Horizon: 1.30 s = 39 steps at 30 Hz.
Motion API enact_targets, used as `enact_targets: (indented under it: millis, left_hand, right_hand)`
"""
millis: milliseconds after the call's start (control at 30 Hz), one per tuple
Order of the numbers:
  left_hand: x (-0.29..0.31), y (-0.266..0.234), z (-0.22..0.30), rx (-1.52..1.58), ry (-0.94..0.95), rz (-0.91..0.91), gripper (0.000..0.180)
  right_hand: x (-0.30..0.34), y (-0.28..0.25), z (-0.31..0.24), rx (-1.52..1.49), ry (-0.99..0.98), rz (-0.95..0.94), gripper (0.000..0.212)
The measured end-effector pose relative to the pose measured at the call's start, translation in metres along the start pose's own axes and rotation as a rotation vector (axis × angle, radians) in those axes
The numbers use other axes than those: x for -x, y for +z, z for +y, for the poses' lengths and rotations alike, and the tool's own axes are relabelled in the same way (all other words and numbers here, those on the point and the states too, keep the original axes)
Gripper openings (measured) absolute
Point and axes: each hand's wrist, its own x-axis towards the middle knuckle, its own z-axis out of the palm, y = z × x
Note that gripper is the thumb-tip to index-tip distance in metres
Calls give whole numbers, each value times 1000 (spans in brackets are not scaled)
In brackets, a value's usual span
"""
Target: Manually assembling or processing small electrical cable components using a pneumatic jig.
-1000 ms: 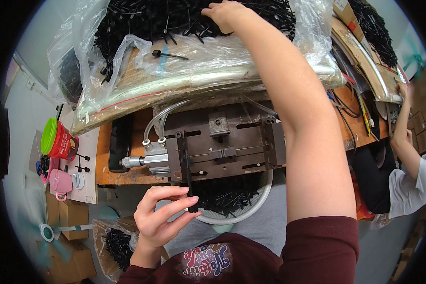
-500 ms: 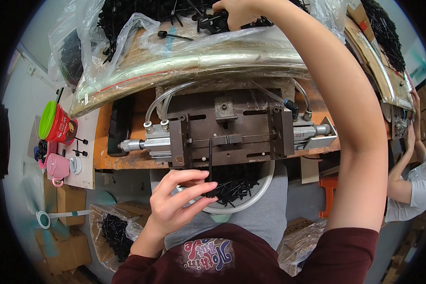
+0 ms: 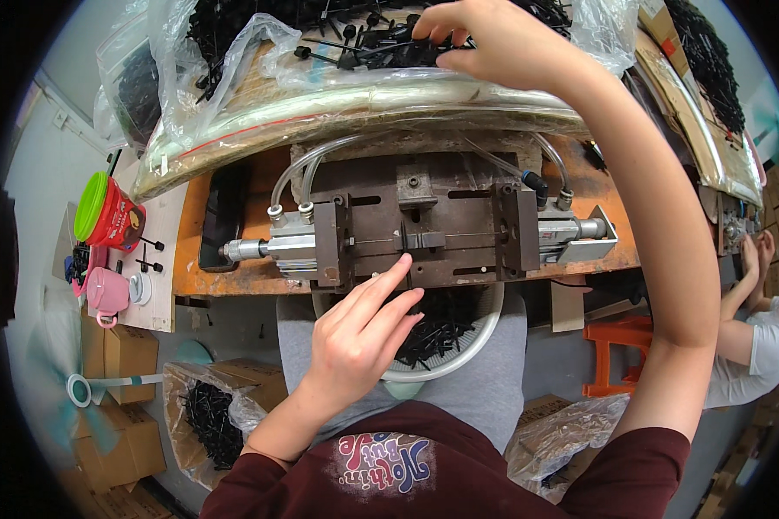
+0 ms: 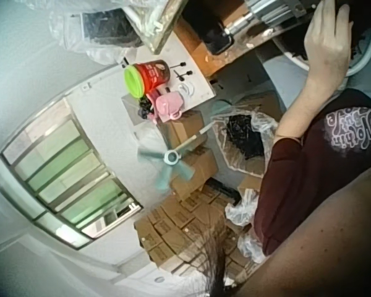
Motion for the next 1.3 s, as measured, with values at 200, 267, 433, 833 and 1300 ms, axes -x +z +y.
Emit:
enact_targets:
  millis: [200, 267, 433, 833, 1300]
  left_hand:
    - [-11, 11, 2, -112, 69, -60, 25]
    - [-15, 10, 4, -151, 66, -69, 23]
    - [-23, 9, 3, -152, 32, -107, 22]
    - [-19, 11, -1, -113, 0, -102, 22]
    - [-97, -60, -4, 50, 107, 69, 31]
  right_hand:
    - [13, 3, -7, 95, -128, 140, 33]
    - [8, 6, -12, 77, -179, 226, 32]
    - [-3, 13, -13, -18, -136, 179, 25]
    - [15, 11, -10, -230, 52, 193, 28]
    - [30, 9, -24, -214, 179, 172, 32]
